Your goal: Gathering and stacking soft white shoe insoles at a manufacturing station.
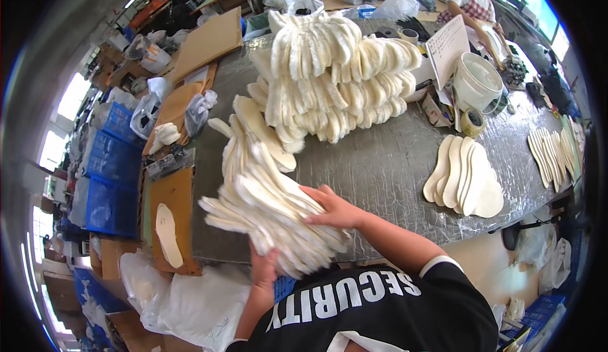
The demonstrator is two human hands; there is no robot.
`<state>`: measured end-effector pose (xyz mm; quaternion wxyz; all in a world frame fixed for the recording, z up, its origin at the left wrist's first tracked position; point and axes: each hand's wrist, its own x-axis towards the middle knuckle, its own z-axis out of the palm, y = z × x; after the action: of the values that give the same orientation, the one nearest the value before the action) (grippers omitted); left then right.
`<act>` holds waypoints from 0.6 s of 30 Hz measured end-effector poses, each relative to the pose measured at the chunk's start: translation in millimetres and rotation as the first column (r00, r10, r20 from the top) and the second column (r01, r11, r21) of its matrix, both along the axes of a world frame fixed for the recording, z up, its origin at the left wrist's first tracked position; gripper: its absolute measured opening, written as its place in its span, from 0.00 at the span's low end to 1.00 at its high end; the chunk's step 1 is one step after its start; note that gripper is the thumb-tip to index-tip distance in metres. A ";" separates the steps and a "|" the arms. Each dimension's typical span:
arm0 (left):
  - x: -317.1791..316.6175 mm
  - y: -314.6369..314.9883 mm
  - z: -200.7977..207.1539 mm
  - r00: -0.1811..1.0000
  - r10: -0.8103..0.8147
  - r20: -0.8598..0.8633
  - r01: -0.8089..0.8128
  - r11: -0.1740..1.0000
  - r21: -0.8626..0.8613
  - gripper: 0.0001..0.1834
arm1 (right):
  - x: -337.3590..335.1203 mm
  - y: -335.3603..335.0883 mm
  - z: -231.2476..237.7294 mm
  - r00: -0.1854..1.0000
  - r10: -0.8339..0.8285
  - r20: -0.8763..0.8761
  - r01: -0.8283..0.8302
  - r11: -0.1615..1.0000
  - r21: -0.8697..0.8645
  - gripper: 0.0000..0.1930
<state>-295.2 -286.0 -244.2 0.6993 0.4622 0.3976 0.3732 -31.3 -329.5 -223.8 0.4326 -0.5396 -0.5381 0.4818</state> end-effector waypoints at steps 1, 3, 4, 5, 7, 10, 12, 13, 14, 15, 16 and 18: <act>-12.3 22.2 6.3 1.000 0.003 0.017 -0.003 1.000 0.031 0.42 | -11.0 19.3 6.1 1.000 -0.025 -0.017 0.027 0.996 0.080 0.45; -33.4 70.4 19.4 0.999 0.028 0.027 -0.030 0.996 0.080 0.38 | -28.9 59.6 19.7 1.000 -0.016 0.006 0.015 0.989 0.144 0.45; -41.8 95.8 25.9 0.999 0.050 0.018 -0.052 0.994 0.096 0.37 | -39.0 79.7 23.5 0.999 -0.033 0.010 0.031 0.983 0.181 0.45; -54.1 123.5 29.5 0.998 0.058 0.011 -0.058 0.995 0.085 0.36 | -50.2 99.6 27.9 1.000 -0.023 0.009 0.021 0.983 0.185 0.45; -65.5 175.1 41.5 0.998 0.069 0.009 -0.069 0.995 0.076 0.35 | -65.6 140.3 32.7 0.998 -0.062 -0.030 0.067 0.976 0.208 0.45; -63.9 248.9 59.4 1.000 0.014 -0.019 -0.011 0.992 0.122 0.33 | -75.8 196.4 29.5 0.989 -0.146 0.012 0.140 0.964 0.228 0.44; -59.2 292.2 61.8 0.984 -0.076 -0.163 0.089 0.993 0.073 0.34 | -63.0 229.0 14.5 0.985 -0.168 0.040 0.154 0.959 0.236 0.43; -49.7 310.6 52.0 0.973 -0.124 -0.194 0.141 0.987 0.076 0.35 | -43.8 244.4 -2.5 0.962 -0.189 0.199 0.147 0.967 0.206 0.43; -47.3 326.8 38.3 0.960 -0.161 -0.230 0.184 0.980 0.080 0.36 | -32.6 254.8 -12.6 0.918 -0.191 0.348 0.136 0.975 0.177 0.43; -61.8 345.3 14.9 0.937 -0.263 -0.230 0.301 0.942 0.147 0.37 | -36.0 262.6 -16.3 0.857 -0.220 0.466 0.202 0.975 0.088 0.45; -46.9 345.5 7.8 0.873 -0.317 -0.370 0.365 0.929 0.064 0.38 | -24.9 262.4 -26.7 0.764 -0.253 0.594 0.317 0.949 -0.003 0.46; -27.5 345.8 -10.7 0.925 -0.320 -0.206 0.308 0.947 -0.088 0.39 | -7.0 261.0 -53.8 0.857 -0.277 0.434 0.352 0.931 -0.100 0.48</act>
<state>-322.7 59.8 -254.9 0.7144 0.5389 0.4025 0.1928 -38.3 -68.5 -277.7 0.3328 -0.7459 -0.4769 0.3248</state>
